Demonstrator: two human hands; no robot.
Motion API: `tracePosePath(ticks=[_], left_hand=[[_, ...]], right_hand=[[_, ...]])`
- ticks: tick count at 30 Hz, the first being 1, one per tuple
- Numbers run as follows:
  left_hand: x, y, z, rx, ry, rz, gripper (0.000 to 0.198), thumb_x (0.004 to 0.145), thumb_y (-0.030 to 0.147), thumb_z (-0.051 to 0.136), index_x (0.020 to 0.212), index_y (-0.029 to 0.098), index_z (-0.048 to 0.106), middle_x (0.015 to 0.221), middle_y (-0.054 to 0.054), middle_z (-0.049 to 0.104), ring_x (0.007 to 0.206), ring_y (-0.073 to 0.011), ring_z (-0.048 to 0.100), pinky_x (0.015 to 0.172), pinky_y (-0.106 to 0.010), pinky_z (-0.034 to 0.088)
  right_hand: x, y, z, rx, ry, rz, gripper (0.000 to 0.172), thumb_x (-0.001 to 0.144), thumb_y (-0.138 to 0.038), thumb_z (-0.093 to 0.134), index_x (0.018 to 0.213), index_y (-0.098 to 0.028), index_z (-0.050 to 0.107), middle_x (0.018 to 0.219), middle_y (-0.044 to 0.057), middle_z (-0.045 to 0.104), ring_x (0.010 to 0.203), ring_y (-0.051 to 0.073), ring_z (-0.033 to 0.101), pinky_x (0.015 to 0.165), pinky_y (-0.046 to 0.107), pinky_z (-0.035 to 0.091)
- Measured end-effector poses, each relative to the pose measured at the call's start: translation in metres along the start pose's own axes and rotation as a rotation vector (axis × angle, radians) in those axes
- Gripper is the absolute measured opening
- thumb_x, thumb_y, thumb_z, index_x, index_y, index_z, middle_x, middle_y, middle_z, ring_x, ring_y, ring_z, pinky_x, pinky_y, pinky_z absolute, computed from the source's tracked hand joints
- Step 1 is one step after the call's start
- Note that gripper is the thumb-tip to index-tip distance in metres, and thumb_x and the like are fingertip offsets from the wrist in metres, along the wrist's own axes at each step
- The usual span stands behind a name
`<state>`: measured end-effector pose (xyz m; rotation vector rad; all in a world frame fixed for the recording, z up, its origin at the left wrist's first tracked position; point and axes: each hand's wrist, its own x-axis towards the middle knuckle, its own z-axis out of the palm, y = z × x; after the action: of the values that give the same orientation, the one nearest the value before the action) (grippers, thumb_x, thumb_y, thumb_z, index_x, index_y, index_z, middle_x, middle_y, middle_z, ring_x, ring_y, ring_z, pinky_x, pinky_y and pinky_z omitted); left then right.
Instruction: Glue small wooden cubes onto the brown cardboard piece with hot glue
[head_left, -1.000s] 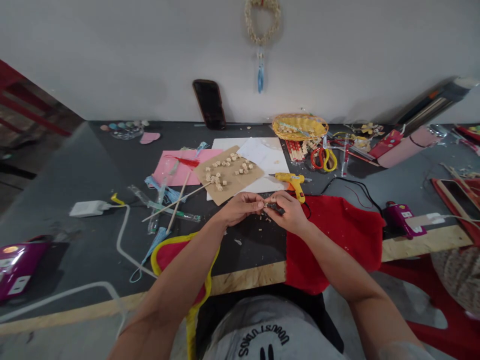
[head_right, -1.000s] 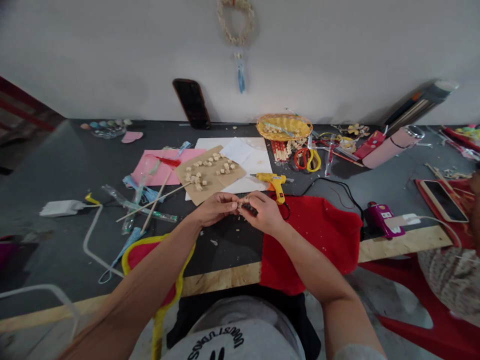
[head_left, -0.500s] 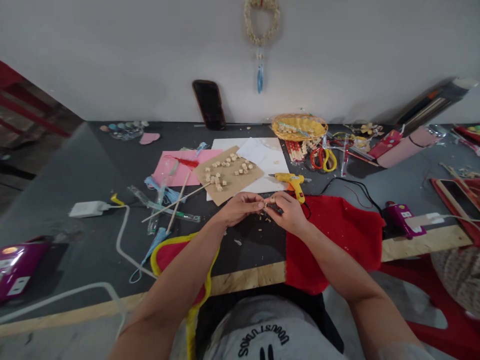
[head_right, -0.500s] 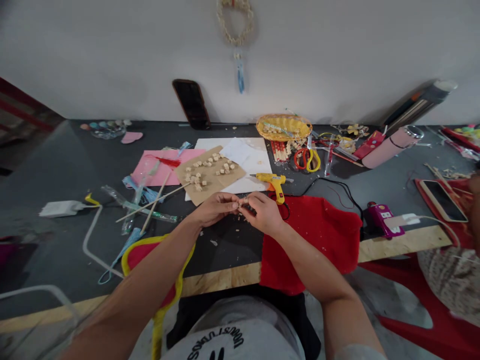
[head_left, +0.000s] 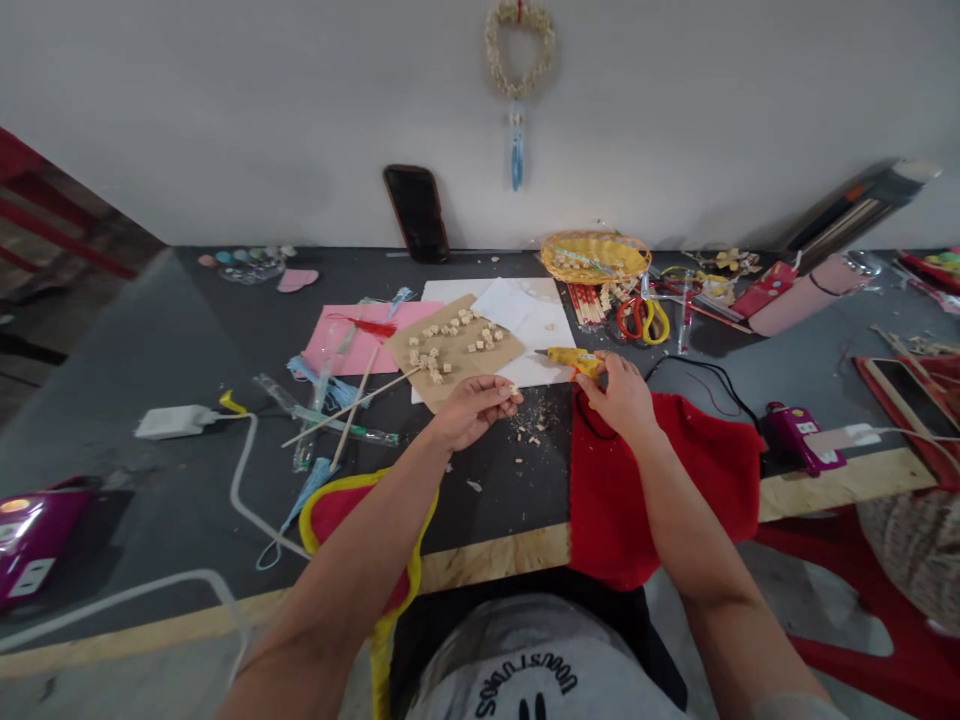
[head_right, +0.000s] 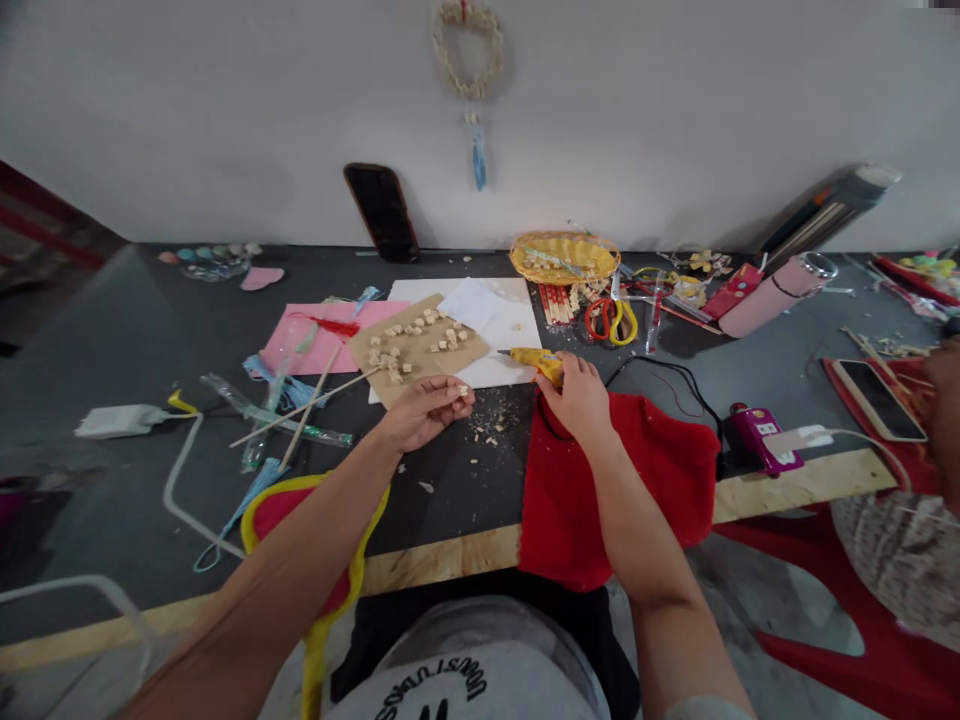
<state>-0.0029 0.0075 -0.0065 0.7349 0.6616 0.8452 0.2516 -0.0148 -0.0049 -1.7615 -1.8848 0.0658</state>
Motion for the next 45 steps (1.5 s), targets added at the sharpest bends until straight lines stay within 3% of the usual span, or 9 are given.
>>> tracePosePath(ticks=[5, 10, 15, 18, 20, 23, 31, 37, 45], left_hand=[[-0.002, 0.002, 0.001, -0.06, -0.011, 0.009, 0.023, 0.064, 0.023, 0.084, 0.077, 0.009, 0.072, 0.074, -0.008, 0.071, 0.059, -0.0085, 0.06, 0.061, -0.021, 0.051], [-0.002, 0.002, 0.002, -0.068, -0.017, 0.01, 0.026, 0.062, 0.024, 0.086, 0.077, 0.008, 0.072, 0.073, -0.007, 0.071, 0.059, -0.0083, 0.06, 0.062, -0.021, 0.052], [-0.002, 0.002, 0.001, -0.068, -0.015, 0.01, 0.026, 0.062, 0.025, 0.086, 0.077, 0.009, 0.073, 0.073, -0.007, 0.071, 0.058, -0.0085, 0.06, 0.061, -0.021, 0.052], [-0.002, 0.003, 0.001, -0.084, -0.003, 0.01, 0.024, 0.062, 0.023, 0.085, 0.077, 0.008, 0.072, 0.073, -0.007, 0.071, 0.058, -0.0087, 0.06, 0.062, -0.022, 0.052], [-0.002, 0.003, 0.001, -0.097, 0.0, 0.019, 0.022, 0.063, 0.021, 0.084, 0.076, 0.009, 0.071, 0.074, -0.008, 0.071, 0.058, -0.0085, 0.059, 0.063, -0.023, 0.052], [-0.002, 0.005, 0.003, -0.13, 0.002, 0.047, 0.022, 0.062, 0.021, 0.084, 0.075, 0.009, 0.071, 0.072, -0.007, 0.07, 0.058, -0.0079, 0.057, 0.062, -0.023, 0.051], [-0.001, 0.006, 0.003, -0.155, 0.055, 0.079, 0.024, 0.061, 0.023, 0.085, 0.072, 0.01, 0.069, 0.07, -0.005, 0.067, 0.057, -0.0076, 0.053, 0.061, -0.024, 0.05], [-0.002, 0.007, 0.005, -0.162, 0.047, 0.091, 0.022, 0.063, 0.023, 0.084, 0.065, 0.011, 0.065, 0.068, -0.005, 0.064, 0.059, -0.0083, 0.052, 0.06, -0.023, 0.048], [-0.002, 0.007, 0.005, -0.091, 0.048, 0.063, 0.028, 0.058, 0.029, 0.087, 0.07, 0.01, 0.069, 0.066, -0.005, 0.065, 0.058, -0.0079, 0.054, 0.062, -0.023, 0.049]], right_hand=[[-0.001, -0.002, 0.004, -0.057, -0.143, 0.132, 0.041, 0.087, -0.037, 0.057, 0.119, -0.012, 0.053, 0.103, 0.017, 0.069, 0.095, 0.031, 0.066, 0.08, 0.04, 0.05], [0.003, -0.001, 0.003, 0.114, -0.159, 0.277, 0.046, 0.082, -0.037, 0.061, 0.121, -0.016, 0.049, 0.1, 0.011, 0.071, 0.087, 0.027, 0.068, 0.075, 0.038, 0.05], [0.005, 0.0, 0.0, 0.426, 0.047, 0.37, 0.048, 0.073, -0.043, 0.068, 0.11, -0.019, 0.048, 0.096, 0.008, 0.067, 0.081, 0.022, 0.065, 0.072, 0.036, 0.05], [0.006, -0.007, -0.004, 0.777, 0.211, 0.426, 0.047, 0.066, -0.041, 0.073, 0.101, -0.021, 0.05, 0.093, 0.004, 0.064, 0.077, 0.015, 0.061, 0.07, 0.03, 0.05], [0.007, -0.013, -0.007, 1.057, 0.151, 0.499, 0.043, 0.063, -0.038, 0.076, 0.095, -0.021, 0.052, 0.084, -0.001, 0.062, 0.066, 0.011, 0.057, 0.061, 0.025, 0.048], [0.004, -0.019, -0.011, 1.321, -0.078, 0.573, 0.037, 0.059, -0.035, 0.08, 0.084, -0.02, 0.057, 0.069, -0.004, 0.059, 0.053, 0.008, 0.051, 0.049, 0.021, 0.042], [-0.007, -0.025, -0.018, 1.266, -0.406, 0.183, 0.039, 0.082, -0.057, 0.062, 0.089, -0.019, 0.068, 0.089, 0.006, 0.067, 0.061, 0.012, 0.054, 0.058, 0.028, 0.047], [-0.007, -0.031, -0.022, 1.077, -0.446, 0.067, 0.052, 0.085, -0.069, 0.046, 0.083, -0.02, 0.062, 0.079, 0.006, 0.061, 0.069, 0.016, 0.055, 0.066, 0.03, 0.048], [-0.008, -0.034, -0.023, 1.007, -0.449, -0.015, 0.052, 0.089, -0.067, 0.04, 0.076, -0.02, 0.057, 0.074, 0.003, 0.055, 0.068, 0.015, 0.051, 0.066, 0.028, 0.046]])
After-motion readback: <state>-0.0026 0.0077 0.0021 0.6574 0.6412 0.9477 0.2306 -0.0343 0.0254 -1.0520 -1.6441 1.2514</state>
